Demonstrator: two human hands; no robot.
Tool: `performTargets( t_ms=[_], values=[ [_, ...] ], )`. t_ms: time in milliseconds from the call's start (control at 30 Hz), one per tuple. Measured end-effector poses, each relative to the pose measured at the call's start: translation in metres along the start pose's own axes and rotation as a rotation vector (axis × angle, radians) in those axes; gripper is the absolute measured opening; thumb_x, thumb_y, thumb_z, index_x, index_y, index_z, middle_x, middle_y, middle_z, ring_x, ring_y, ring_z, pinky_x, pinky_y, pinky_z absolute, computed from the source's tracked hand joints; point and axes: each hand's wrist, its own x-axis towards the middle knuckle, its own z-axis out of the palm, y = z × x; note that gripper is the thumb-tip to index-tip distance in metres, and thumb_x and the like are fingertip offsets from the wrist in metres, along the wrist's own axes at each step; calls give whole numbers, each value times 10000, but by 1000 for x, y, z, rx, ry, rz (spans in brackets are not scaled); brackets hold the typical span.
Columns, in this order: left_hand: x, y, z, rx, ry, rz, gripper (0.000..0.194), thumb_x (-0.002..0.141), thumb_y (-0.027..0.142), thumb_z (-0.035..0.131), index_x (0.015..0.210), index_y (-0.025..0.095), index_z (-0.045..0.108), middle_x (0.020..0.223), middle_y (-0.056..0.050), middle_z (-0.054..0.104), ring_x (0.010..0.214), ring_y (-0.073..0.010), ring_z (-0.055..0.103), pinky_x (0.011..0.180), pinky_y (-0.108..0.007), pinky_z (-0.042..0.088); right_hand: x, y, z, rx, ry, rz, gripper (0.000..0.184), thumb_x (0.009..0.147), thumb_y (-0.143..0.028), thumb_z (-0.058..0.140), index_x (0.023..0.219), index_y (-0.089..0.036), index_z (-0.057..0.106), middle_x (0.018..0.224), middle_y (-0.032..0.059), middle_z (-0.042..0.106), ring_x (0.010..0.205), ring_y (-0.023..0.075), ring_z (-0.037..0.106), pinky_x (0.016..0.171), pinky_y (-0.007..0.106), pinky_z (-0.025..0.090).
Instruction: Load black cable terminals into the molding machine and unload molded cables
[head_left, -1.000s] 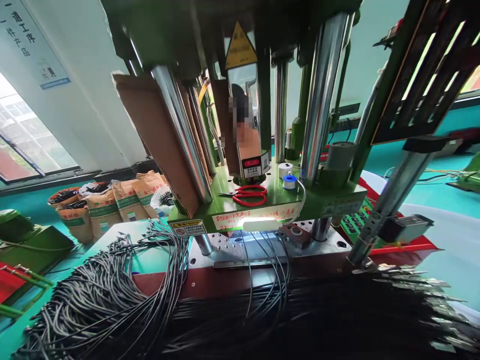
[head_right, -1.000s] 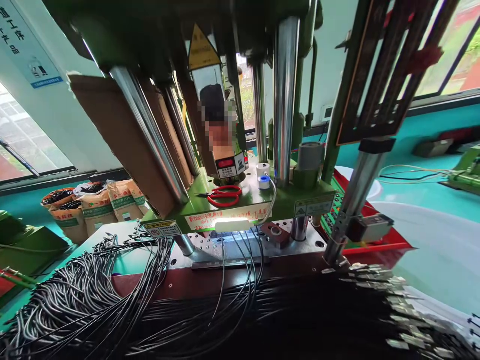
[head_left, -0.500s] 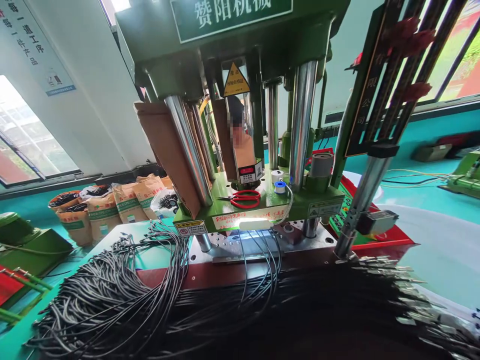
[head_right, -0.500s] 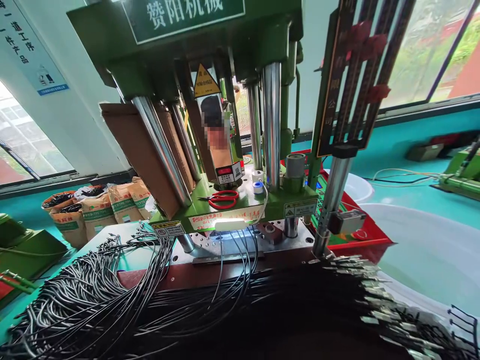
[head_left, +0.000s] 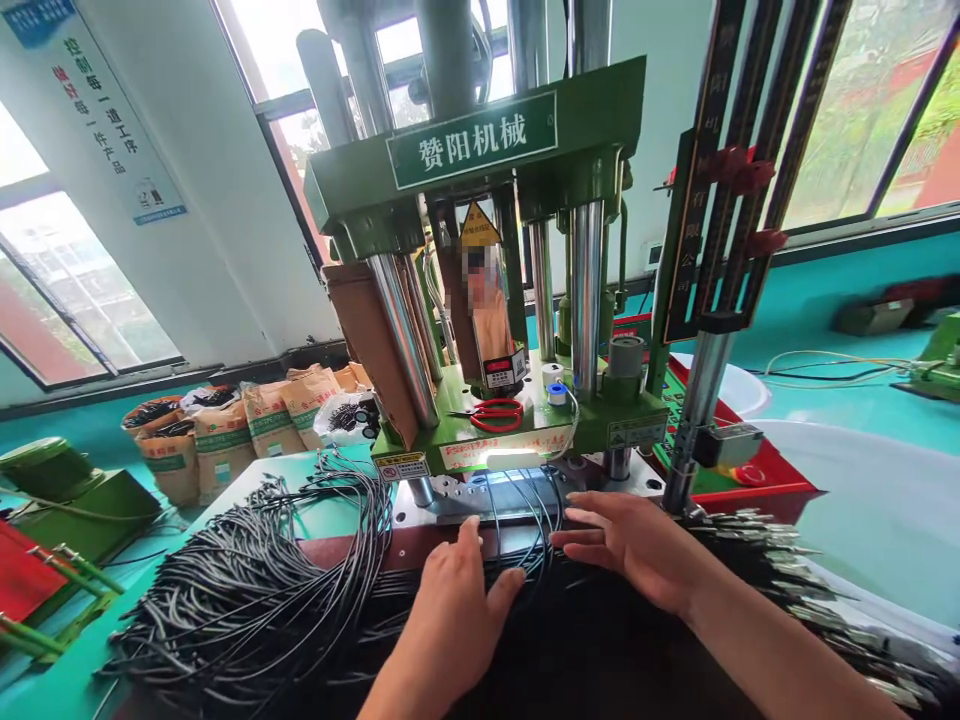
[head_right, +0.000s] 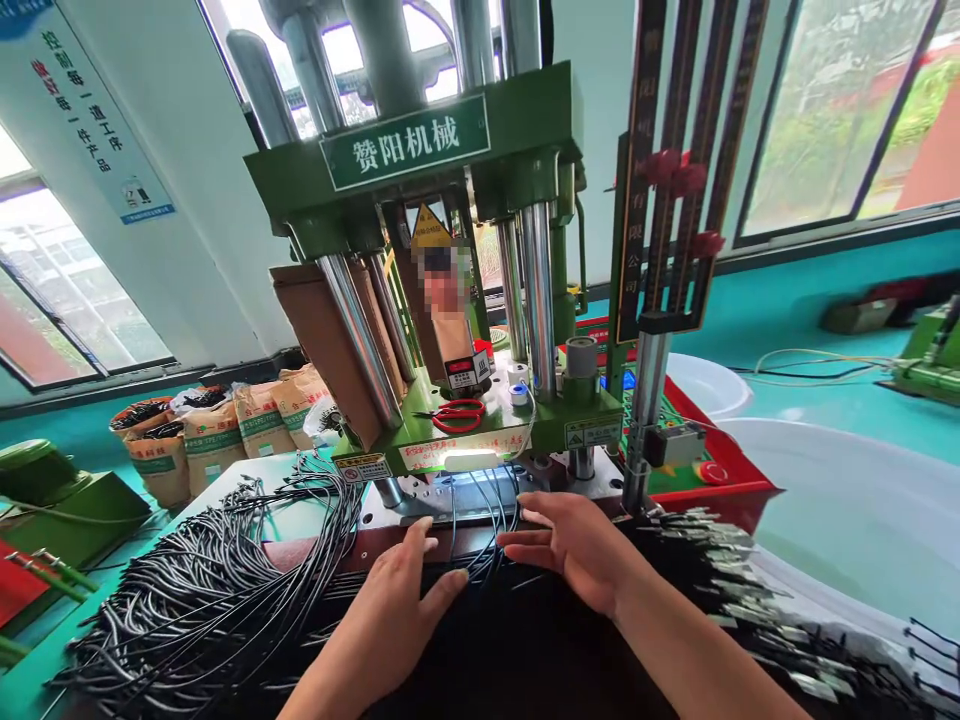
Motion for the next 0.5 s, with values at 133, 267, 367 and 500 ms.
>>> performTargets(
  t_ms=[133,267,367,500],
  values=[
    [0,10,6,-13,-56,41,636,861,417,450,1389,84,326,1290,-157,570,1261,-248,464,1145,-423,221,10,-1,6,107,-55,186,252,819,-168,613,1035,-131,488,918,107,618,659,177,700,476,212,586],
    [-4,10,6,-116,7,100,557,878,371,417,1381,146,334,1302,-105,568,1248,-219,480,1145,-438,255,7,4,19,228,-279,384,166,889,-201,482,1027,-110,487,830,92,656,533,150,673,378,174,531],
    [-21,7,22,-41,197,127,500,877,296,390,1364,180,393,1385,-95,496,1319,-261,404,1147,-530,234,-1,15,34,318,-468,451,164,886,-178,456,1016,-97,515,764,72,676,482,138,651,333,151,485],
    [-56,6,69,-28,324,448,425,883,190,328,1217,302,565,1224,-52,630,1201,-239,540,1025,-478,458,-11,19,54,351,-559,397,167,808,-124,518,974,-112,536,794,70,687,446,92,597,306,117,407]
  ],
)
